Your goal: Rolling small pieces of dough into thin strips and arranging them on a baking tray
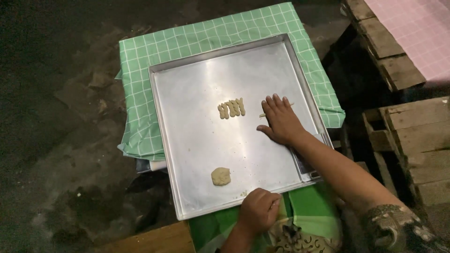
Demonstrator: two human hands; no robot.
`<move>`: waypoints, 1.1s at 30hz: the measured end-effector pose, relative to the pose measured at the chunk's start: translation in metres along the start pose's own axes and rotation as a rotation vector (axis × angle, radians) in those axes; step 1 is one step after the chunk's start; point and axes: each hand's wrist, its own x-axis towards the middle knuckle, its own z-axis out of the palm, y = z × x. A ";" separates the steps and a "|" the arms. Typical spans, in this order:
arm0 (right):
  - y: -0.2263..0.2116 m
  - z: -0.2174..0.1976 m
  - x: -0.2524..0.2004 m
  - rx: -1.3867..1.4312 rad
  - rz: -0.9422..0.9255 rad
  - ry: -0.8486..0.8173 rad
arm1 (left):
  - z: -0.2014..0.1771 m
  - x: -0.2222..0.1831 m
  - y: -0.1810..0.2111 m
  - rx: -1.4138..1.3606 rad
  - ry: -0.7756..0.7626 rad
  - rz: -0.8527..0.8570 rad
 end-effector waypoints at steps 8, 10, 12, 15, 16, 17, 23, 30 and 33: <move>0.018 0.015 0.089 -0.019 0.121 -0.026 | -0.001 0.005 0.001 -0.017 0.044 0.052; 0.016 0.008 0.112 0.011 0.165 -0.033 | -0.007 0.014 0.004 0.067 0.070 0.153; 0.017 0.003 0.129 0.038 0.216 -0.039 | -0.009 0.020 0.004 0.145 0.089 0.260; 0.016 0.007 0.130 0.075 0.289 0.019 | -0.012 0.021 0.008 0.073 0.048 0.091; 0.014 0.011 0.125 0.060 0.294 0.049 | -0.018 0.026 0.013 0.100 0.036 0.183; 0.016 0.010 0.123 0.038 0.298 0.087 | -0.022 0.035 0.015 0.126 0.028 0.287; -0.022 0.006 0.052 0.066 0.337 -0.027 | 0.003 0.010 -0.002 0.190 0.096 0.233; -0.019 -0.037 0.004 0.193 0.358 -0.185 | 0.001 -0.002 -0.002 0.009 -0.008 -0.038; 0.037 -0.013 -0.015 0.228 0.349 0.171 | 0.001 -0.004 -0.002 -0.009 0.020 -0.013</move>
